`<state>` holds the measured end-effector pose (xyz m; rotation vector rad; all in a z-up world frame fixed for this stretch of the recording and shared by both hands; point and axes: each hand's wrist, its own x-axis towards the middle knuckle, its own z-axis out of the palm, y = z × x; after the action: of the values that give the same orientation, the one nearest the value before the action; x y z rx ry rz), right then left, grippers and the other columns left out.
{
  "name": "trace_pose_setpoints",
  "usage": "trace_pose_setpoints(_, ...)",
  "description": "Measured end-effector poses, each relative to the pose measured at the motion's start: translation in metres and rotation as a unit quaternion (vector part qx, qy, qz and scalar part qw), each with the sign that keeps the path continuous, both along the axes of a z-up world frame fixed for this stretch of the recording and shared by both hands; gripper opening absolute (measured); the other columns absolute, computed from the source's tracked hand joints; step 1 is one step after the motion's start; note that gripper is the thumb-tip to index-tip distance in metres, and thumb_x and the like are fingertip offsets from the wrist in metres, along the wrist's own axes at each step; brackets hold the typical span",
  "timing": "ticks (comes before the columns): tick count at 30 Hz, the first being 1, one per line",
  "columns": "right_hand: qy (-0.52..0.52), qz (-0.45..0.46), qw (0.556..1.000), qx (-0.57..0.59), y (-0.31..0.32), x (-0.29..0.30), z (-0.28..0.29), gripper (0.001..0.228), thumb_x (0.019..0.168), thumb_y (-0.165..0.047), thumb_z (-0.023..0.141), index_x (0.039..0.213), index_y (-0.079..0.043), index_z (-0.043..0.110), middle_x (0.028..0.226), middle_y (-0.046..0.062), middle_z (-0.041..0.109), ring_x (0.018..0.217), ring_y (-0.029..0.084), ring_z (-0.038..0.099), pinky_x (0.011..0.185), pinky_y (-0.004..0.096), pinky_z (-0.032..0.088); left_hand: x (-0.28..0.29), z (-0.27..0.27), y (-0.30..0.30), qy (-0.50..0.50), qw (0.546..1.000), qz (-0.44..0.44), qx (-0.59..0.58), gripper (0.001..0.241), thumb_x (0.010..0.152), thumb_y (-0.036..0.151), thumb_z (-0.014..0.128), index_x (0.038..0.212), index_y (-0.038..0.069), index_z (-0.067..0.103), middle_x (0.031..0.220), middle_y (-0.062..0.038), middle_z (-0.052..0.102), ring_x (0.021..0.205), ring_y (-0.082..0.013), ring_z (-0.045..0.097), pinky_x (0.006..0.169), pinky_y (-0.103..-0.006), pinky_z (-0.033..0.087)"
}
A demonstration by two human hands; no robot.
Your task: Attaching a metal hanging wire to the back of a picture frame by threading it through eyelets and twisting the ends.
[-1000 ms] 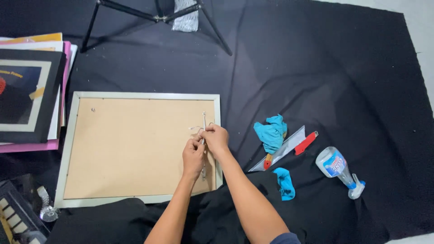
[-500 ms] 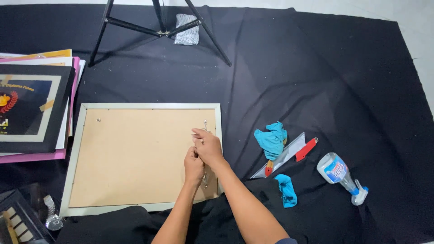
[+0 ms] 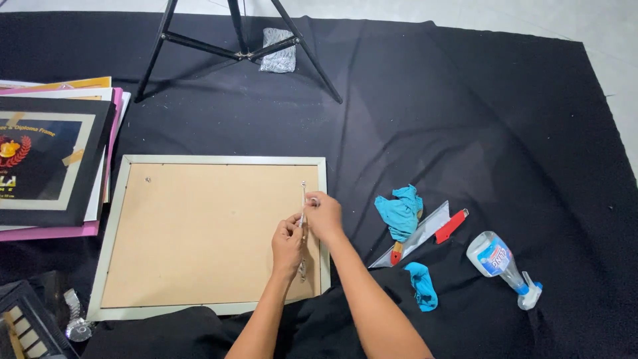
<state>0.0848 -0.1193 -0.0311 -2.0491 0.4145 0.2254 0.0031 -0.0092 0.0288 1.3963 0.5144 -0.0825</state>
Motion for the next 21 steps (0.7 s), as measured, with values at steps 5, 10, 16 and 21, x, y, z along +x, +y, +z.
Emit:
trace_pose_setpoints(5, -0.044, -0.124, 0.989, 0.067, -0.014, -0.003, 0.039, 0.034, 0.083, -0.01, 0.069, 0.116, -0.006, 0.078, 0.084, 0.01, 0.074, 0.072, 0.018, 0.068, 0.069, 0.035, 0.056, 0.0, -0.01, 0.0, -0.022, 1.0, -0.002, -0.008, 0.013, 0.084, 0.004, 0.057, 0.074, 0.003, 0.049, 0.128, -0.024, 0.068, 0.108, -0.026, 0.067, 0.083, -0.036, 0.051)
trace_pose_setpoints(10, -0.21, 0.068, 0.958, 0.184, 0.019, -0.015, 0.103, 0.042, 0.088, 0.0, 0.067, 0.13, -0.005, 0.07, 0.121, 0.019, 0.075, 0.117, 0.032, 0.069, 0.095, 0.044, 0.058, 0.003, -0.051, 0.0, -0.06, 0.998, 0.009, -0.009, 0.014, 0.084, 0.002, 0.058, 0.075, 0.004, 0.047, 0.128, -0.024, 0.067, 0.107, -0.023, 0.063, 0.085, -0.0364, 0.05)
trace_pose_setpoints(16, -0.087, 0.085, 0.987, 0.1, -0.014, -0.009, 0.071, 0.062, 0.082, 0.008, 0.058, 0.142, -0.003, 0.059, 0.138, 0.037, 0.058, 0.124, 0.054, 0.058, 0.105, 0.057, 0.052, -0.001, -0.016, 0.005, -0.027, 0.999, 0.009, -0.022, 0.013, 0.085, 0.004, 0.057, 0.076, 0.005, 0.048, 0.13, -0.022, 0.068, 0.109, -0.0241, 0.067, 0.087, -0.035, 0.051)
trace_pose_setpoints(21, 0.136, -0.069, 0.971, 0.186, -0.012, -0.02, 0.014, 0.029, 0.082, -0.005, 0.065, 0.107, 0.006, 0.075, 0.075, 0.017, 0.073, 0.059, 0.021, 0.072, 0.051, 0.036, 0.064, -0.002, -0.011, 0.005, -0.012, 1.0, -0.001, -0.011, 0.016, 0.085, 0.007, 0.06, 0.076, 0.005, 0.048, 0.129, -0.021, 0.069, 0.107, -0.0214, 0.068, 0.087, -0.0353, 0.052)
